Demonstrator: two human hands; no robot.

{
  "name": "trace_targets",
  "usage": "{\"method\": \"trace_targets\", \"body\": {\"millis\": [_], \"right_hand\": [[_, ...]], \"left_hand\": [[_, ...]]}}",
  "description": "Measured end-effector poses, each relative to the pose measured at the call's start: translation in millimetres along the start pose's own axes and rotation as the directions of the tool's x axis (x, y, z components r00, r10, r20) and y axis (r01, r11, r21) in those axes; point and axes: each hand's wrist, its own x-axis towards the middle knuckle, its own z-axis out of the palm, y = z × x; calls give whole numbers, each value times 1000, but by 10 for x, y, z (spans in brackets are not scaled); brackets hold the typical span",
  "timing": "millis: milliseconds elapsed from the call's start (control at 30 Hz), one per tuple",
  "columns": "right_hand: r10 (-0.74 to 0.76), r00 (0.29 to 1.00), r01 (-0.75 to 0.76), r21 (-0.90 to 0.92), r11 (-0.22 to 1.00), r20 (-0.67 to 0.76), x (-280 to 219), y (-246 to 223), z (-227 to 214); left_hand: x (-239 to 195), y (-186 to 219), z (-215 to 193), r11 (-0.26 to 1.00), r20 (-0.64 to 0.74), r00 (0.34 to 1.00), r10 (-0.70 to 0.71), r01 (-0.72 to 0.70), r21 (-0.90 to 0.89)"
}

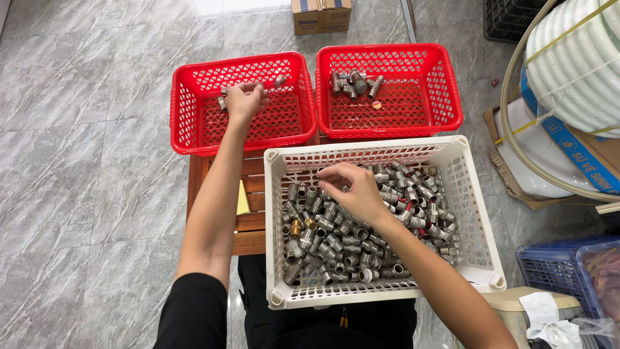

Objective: The person sorts metal pipe fittings by hand, taking items from a large white crate and placing them into smaller red baskets based on their shape, and occasionally writes notes on a yellow pad with a blue pen.

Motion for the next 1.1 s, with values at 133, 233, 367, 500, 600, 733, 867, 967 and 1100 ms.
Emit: {"method": "trace_targets", "body": {"millis": [133,233,367,500,600,733,867,967,1100], "right_hand": [[-12,1000,11,-33,999,-13,31,-61,-47],[-35,999,35,-1,999,-29,53,-111,-37],[-38,999,37,-23,999,-24,17,-144,32],[-43,999,43,-34,998,-18,2,-120,100],[-49,999,48,-48,998,-13,11,-142,152],[-28,1000,28,-64,998,5,5,-113,165],[-27,999,25,-78,997,-21,2,-154,140],[-41,998,38,-69,997,-39,9,-153,131],[-49,998,46,-62,997,-46,-1,-122,154]], "left_hand": [[-504,353,-339,994,35,994,107,-107,-23],[-1089,563,-685,970,-21,974,226,-223,95],[-1691,135,-1250,976,-134,974,181,-162,145],[-2088,-495,-1711,886,-271,947,-173,269,376],[-2185,-832,-1731,805,-246,924,-294,378,456],[-2267,-509,-1558,729,-242,927,-287,376,572],[-2151,-630,-1501,683,-268,914,-304,405,608],[-2095,-667,-1493,721,-239,919,-314,394,569],[-2158,-485,-1450,732,-196,917,-348,396,554]]}}
